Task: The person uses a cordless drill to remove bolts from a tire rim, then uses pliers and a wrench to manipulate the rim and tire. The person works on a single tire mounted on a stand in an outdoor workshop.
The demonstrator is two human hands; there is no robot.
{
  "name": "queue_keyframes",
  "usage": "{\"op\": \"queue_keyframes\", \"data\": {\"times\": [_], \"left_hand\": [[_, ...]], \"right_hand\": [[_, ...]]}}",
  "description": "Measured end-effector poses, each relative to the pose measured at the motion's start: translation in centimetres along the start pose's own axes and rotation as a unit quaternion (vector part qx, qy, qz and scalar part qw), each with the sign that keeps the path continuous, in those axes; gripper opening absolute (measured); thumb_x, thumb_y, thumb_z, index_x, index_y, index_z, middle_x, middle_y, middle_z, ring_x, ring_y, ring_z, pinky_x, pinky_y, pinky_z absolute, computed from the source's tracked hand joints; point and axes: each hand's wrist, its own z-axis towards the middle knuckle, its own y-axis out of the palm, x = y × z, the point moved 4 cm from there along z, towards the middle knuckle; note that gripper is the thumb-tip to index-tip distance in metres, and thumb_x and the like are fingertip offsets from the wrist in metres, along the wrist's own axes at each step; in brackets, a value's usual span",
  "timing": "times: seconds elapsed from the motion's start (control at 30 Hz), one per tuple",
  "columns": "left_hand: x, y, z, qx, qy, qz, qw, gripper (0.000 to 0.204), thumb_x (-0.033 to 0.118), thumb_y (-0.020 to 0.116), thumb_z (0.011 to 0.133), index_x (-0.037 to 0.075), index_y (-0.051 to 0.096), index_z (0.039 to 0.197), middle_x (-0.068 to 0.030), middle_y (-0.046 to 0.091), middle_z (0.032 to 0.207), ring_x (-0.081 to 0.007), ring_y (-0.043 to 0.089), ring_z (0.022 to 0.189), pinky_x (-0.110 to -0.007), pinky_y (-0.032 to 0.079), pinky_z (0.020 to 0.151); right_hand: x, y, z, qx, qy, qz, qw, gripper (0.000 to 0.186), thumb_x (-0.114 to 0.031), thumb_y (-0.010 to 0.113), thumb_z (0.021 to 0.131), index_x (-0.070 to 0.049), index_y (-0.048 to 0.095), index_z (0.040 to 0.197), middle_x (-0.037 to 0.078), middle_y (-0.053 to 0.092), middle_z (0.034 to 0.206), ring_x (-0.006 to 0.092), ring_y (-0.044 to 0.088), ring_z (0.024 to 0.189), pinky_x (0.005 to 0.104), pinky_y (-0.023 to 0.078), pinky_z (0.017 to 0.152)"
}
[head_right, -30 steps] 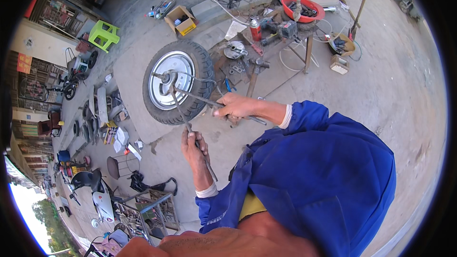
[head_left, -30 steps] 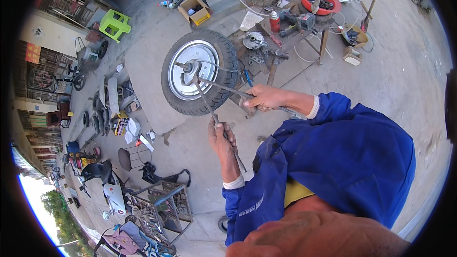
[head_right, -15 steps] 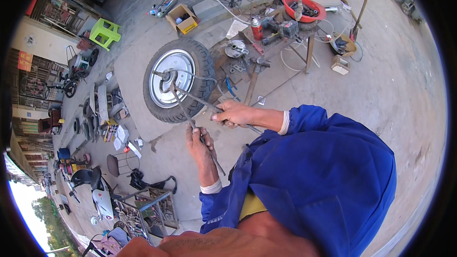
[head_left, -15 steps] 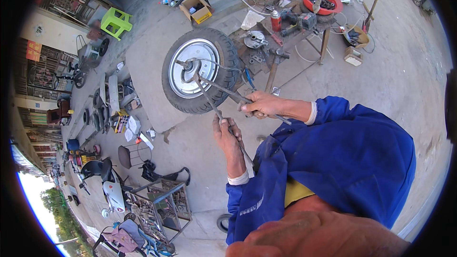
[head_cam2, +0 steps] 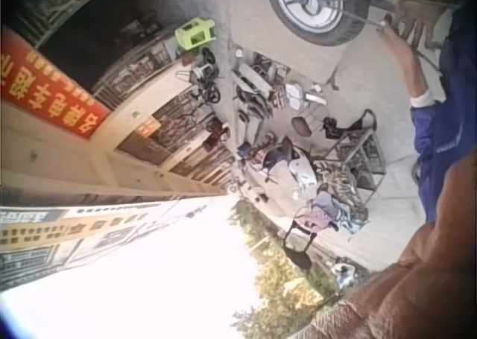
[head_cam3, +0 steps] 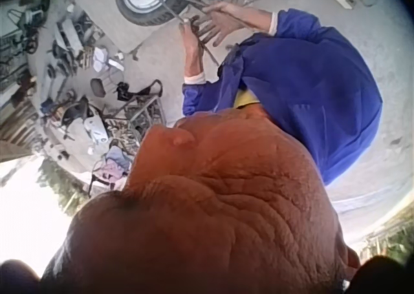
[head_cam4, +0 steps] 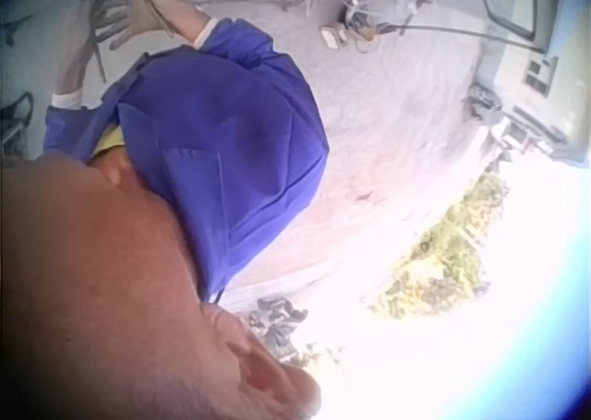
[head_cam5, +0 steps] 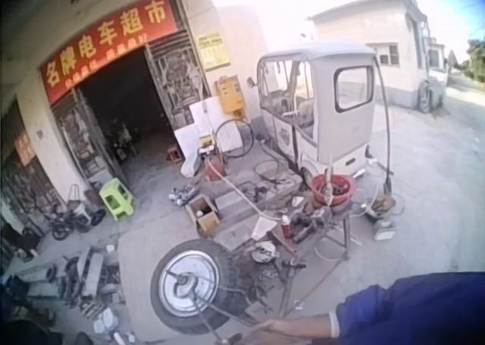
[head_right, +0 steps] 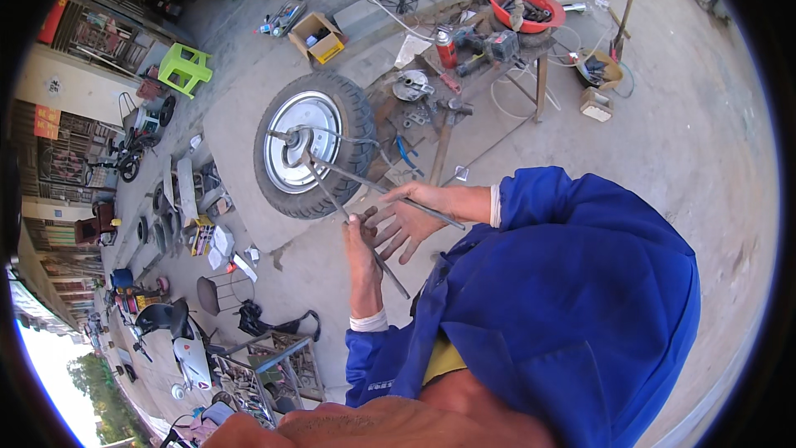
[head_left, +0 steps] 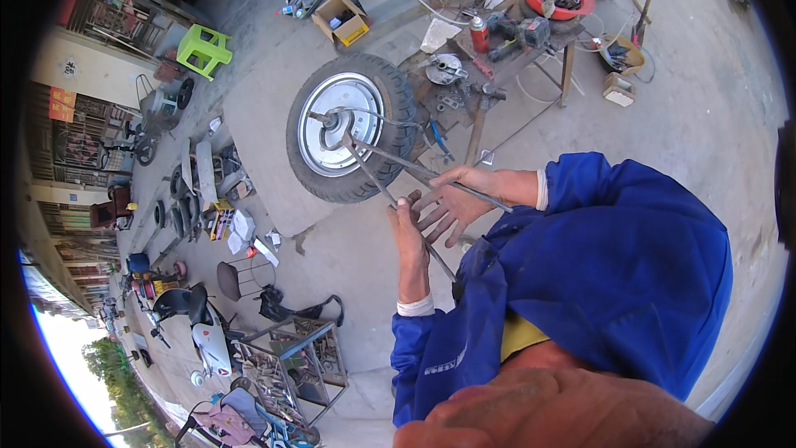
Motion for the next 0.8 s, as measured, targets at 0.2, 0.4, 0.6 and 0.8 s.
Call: {"op": "queue_keyframes", "data": {"times": [0.2,0.4,0.6,0.8], "left_hand": [[0.5,0.3,-0.2,-0.021,0.006,0.039,0.999,0.065,0.050,0.047,0.112,-0.006,0.029,0.140,-0.0317,0.056,0.145,-0.0414,0.059,0.133,-0.051,0.058,0.101],[1.5,-0.3,0.3,-0.095,-0.036,-0.001,0.995,0.066,0.054,0.053,0.109,0.000,0.038,0.145,-0.0327,0.056,0.148,-0.0449,0.056,0.137,-0.056,0.044,0.117],[0.6,1.8,4.1,-0.190,-0.095,-0.329,0.920,0.075,0.054,0.058,0.103,0.001,0.042,0.155,-0.0244,0.055,0.152,-0.0410,0.052,0.142,-0.052,0.041,0.121],[0.3,2.1,5.4,-0.252,-0.057,-0.380,0.888,0.074,0.045,0.062,0.100,0.001,0.044,0.157,-0.0210,0.059,0.145,-0.0391,0.058,0.135,-0.051,0.043,0.120]], "right_hand": [[2.1,-0.5,-0.4,-0.123,0.000,0.066,0.990,0.087,-0.061,0.049,0.101,-0.016,0.024,0.171,0.032,0.024,0.170,0.0591,0.024,0.155,0.0803,0.019,0.119],[2.4,0.0,0.4,-0.176,-0.003,0.066,0.982,0.084,-0.059,0.047,0.099,-0.020,0.027,0.171,0.033,0.033,0.167,0.0542,0.031,0.154,0.0760,0.025,0.119],[2.4,-0.2,0.2,-0.205,-0.016,0.076,0.976,0.082,-0.056,0.048,0.097,-0.020,0.029,0.168,0.033,0.040,0.161,0.0522,0.039,0.148,0.0680,0.032,0.115],[2.8,0.0,-0.2,-0.179,-0.032,0.075,0.981,0.081,-0.054,0.050,0.095,-0.019,0.032,0.166,0.032,0.047,0.156,0.0505,0.047,0.142,0.0601,0.038,0.112]]}}
